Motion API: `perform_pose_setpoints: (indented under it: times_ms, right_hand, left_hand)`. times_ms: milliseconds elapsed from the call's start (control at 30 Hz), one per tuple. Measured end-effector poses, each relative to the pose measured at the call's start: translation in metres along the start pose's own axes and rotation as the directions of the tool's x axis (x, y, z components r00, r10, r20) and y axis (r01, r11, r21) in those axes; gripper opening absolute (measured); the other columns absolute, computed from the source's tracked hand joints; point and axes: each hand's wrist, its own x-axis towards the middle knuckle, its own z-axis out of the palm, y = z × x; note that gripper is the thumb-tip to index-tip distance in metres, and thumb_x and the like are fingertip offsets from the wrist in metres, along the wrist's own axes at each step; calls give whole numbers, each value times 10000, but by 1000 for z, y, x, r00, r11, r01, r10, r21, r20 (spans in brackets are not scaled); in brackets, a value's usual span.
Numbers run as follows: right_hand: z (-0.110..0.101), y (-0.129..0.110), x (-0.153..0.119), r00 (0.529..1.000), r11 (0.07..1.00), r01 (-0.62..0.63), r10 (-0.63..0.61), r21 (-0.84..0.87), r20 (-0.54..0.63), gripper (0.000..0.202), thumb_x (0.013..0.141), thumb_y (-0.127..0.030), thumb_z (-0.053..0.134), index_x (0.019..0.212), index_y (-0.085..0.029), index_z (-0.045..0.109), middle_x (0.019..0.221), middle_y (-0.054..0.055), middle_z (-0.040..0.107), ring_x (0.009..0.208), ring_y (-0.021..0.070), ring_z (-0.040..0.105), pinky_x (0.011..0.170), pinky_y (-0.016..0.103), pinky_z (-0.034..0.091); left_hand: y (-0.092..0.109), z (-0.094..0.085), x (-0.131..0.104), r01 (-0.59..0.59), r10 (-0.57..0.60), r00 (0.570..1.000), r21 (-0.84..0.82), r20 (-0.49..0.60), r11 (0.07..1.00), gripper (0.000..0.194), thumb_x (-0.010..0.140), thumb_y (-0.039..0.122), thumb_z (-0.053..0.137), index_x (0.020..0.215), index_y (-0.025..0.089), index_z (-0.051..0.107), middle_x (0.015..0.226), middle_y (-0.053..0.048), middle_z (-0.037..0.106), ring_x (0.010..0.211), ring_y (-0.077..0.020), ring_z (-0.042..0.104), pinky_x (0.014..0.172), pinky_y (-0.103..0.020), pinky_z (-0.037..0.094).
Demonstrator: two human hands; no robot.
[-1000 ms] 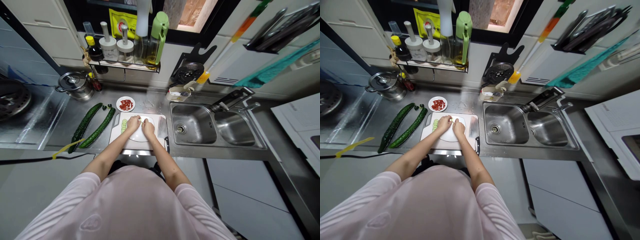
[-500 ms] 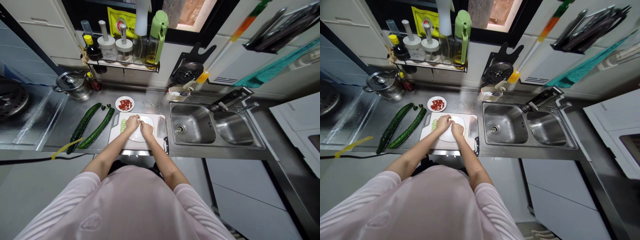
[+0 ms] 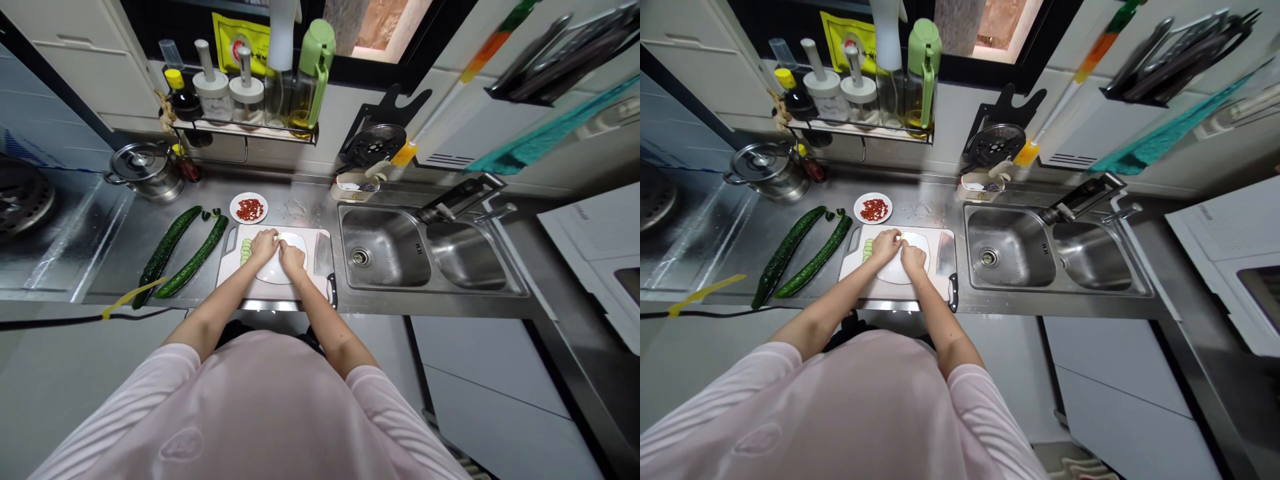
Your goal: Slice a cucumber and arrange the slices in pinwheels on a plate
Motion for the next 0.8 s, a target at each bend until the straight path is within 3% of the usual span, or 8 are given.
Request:
perform_pose_setpoints:
  times_ms: [800]
  right_hand:
    - [-2,-3,0,1000,1000,-11,11,23,3,352,992,-280,286,1305,-281,447,992,81,687,904,207,651,767,296,429]
  left_hand:
    - [0,0,-1,-3,3,1000,16,2,1000,224,874,301,510,1075,262,601,1017,-58,658,999,-236,556,778,-321,427]
